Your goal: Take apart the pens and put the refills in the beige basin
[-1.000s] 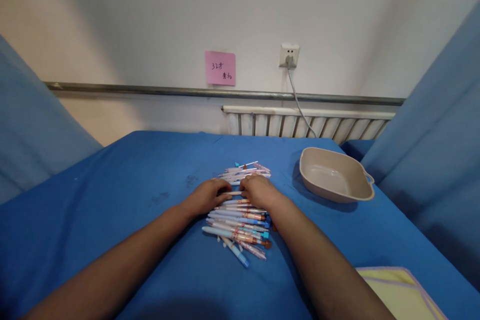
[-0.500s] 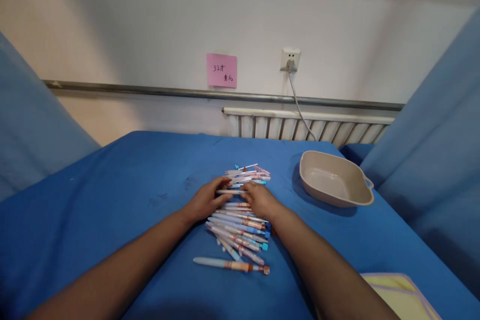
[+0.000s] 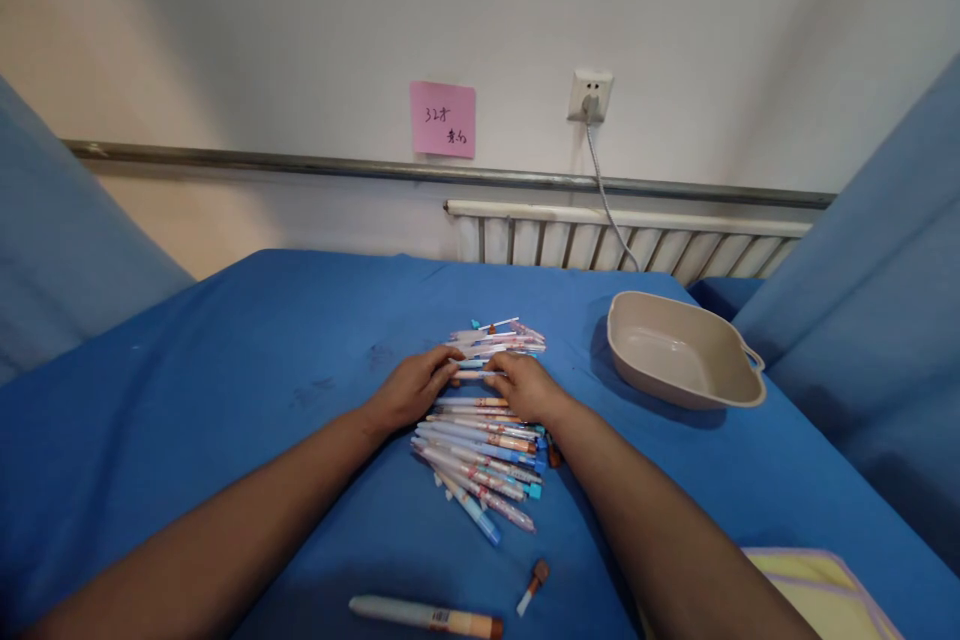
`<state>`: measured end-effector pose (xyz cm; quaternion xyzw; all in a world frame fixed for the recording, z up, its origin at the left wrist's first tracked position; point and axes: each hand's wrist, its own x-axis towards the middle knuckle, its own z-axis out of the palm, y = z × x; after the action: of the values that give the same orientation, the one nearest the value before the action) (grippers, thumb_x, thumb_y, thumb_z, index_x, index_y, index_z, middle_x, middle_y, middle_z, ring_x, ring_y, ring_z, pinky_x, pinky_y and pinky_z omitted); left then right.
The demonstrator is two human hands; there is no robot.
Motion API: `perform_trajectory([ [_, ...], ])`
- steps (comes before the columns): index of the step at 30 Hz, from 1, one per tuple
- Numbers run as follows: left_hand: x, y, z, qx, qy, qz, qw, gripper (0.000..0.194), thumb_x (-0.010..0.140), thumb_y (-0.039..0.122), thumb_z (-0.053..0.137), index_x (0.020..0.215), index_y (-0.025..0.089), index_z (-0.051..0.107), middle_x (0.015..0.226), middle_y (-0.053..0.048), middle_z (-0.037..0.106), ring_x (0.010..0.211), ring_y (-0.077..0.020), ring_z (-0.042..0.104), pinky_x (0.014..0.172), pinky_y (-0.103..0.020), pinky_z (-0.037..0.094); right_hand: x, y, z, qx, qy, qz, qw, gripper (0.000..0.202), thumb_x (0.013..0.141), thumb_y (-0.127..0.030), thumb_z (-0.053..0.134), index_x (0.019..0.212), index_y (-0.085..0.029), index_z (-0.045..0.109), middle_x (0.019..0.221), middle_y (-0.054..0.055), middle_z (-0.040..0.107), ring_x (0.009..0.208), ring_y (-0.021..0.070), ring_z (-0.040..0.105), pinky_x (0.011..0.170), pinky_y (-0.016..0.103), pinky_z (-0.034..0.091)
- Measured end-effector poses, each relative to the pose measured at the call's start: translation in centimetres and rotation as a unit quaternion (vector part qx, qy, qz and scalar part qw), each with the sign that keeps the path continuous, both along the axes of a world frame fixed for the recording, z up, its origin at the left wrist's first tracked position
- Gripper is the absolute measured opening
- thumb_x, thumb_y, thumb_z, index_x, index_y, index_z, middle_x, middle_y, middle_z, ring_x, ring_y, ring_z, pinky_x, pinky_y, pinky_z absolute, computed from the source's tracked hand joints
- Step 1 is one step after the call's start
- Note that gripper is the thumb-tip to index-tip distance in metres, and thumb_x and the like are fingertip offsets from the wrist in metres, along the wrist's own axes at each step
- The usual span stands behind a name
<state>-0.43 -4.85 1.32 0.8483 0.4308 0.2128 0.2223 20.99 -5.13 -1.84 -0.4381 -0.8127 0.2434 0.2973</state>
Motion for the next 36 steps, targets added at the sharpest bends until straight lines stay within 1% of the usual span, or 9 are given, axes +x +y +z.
perform_trajectory([
  [2,0.0,-0.1,0.1,0.002,0.003,0.009,1.000,0.029,0.092,0.033,0.037,0.111,0.018,0.054,0.085,-0.004,0.066,0.081,-0.0187,0.061,0.076,-0.031,0.045,0.0,0.0,0.1,-0.001,0.002,0.001,1.000,0.009,0.084,-0.018,0.054,0.088,-0.018,0.062,0.082,0.002,0.065,0.076,0.0149,0.056,0.069,0.025,0.041],
  [6,0.1,-0.1,0.2,0.067,-0.008,-0.019,0.998,0.036,0.082,0.031,0.055,0.115,0.018,0.052,0.104,-0.007,0.063,0.093,-0.0196,0.058,0.082,-0.030,0.044,0.0,-0.2,0.3,0.000,0.006,0.005,1.000,0.008,0.084,-0.018,0.054,0.086,-0.018,0.062,0.082,0.003,0.064,0.076,0.0152,0.057,0.069,0.025,0.041],
  [9,-0.1,0.2,0.2,0.030,0.019,0.000,0.999,0.024,0.088,0.030,0.043,0.106,0.019,0.056,0.087,-0.004,0.067,0.082,-0.0181,0.061,0.074,-0.028,0.044,0.2,0.0,0.4,0.001,-0.005,0.000,1.000,0.009,0.083,-0.018,0.054,0.086,-0.018,0.062,0.083,0.003,0.065,0.077,0.0155,0.057,0.071,0.026,0.042],
  [13,-0.8,0.8,0.4,-0.007,0.047,0.056,0.997,0.030,0.092,0.033,0.032,0.105,0.021,0.057,0.068,0.000,0.066,0.071,-0.0180,0.063,0.068,-0.027,0.043,1.5,0.7,0.2,-0.007,-0.018,-0.011,1.000,0.008,0.082,-0.018,0.055,0.085,-0.017,0.062,0.084,0.003,0.065,0.079,0.0155,0.058,0.073,0.026,0.042],
  [20,-1.4,1.1,0.0,0.010,0.038,0.047,0.998,0.030,0.086,0.036,0.044,0.107,0.019,0.058,0.092,-0.005,0.068,0.082,-0.0190,0.062,0.072,-0.028,0.045,4.3,1.4,0.5,-0.018,-0.045,-0.040,0.998,0.006,0.078,-0.018,0.058,0.081,-0.017,0.063,0.080,0.003,0.066,0.074,0.0163,0.057,0.069,0.026,0.041],
  [23,-0.6,0.9,-0.4,0.014,0.023,0.033,0.999,0.027,0.083,0.032,0.050,0.105,0.018,0.058,0.096,-0.006,0.067,0.088,-0.0196,0.061,0.077,-0.029,0.045,3.4,1.0,0.9,-0.012,-0.028,-0.061,0.998,0.009,0.082,-0.022,0.054,0.085,-0.017,0.061,0.083,0.003,0.066,0.076,0.0156,0.057,0.068,0.026,0.041],
  [25,0.0,0.8,-0.5,0.034,0.036,0.024,0.998,0.025,0.080,0.028,0.054,0.103,0.018,0.058,0.096,-0.006,0.066,0.089,-0.0202,0.060,0.078,-0.030,0.045,2.1,0.7,1.1,-0.025,0.006,-0.040,0.999,0.010,0.084,-0.023,0.052,0.087,-0.018,0.060,0.077,0.000,0.065,0.070,0.0135,0.056,0.065,0.024,0.041],
  [28,0.1,0.6,-0.3,0.063,0.072,0.020,0.995,0.023,0.080,0.024,0.055,0.101,0.019,0.059,0.095,-0.005,0.066,0.088,-0.0204,0.059,0.076,-0.030,0.044,0.3,0.2,1.1,-0.035,0.001,-0.019,0.999,0.007,0.082,-0.022,0.055,0.085,-0.019,0.061,0.074,-0.001,0.064,0.069,0.0134,0.056,0.063,0.023,0.039],
  [36,-4.1,1.9,1.9,0.109,0.178,0.018,0.978,0.022,0.084,0.029,0.050,0.100,0.021,0.063,0.091,-0.006,0.067,0.084,-0.0214,0.057,0.076,-0.030,0.041,0.0,0.7,0.2,-0.042,0.001,-0.067,0.997,0.005,0.082,-0.019,0.057,0.085,-0.019,0.060,0.073,-0.001,0.065,0.069,0.0134,0.057,0.063,0.023,0.040],
])
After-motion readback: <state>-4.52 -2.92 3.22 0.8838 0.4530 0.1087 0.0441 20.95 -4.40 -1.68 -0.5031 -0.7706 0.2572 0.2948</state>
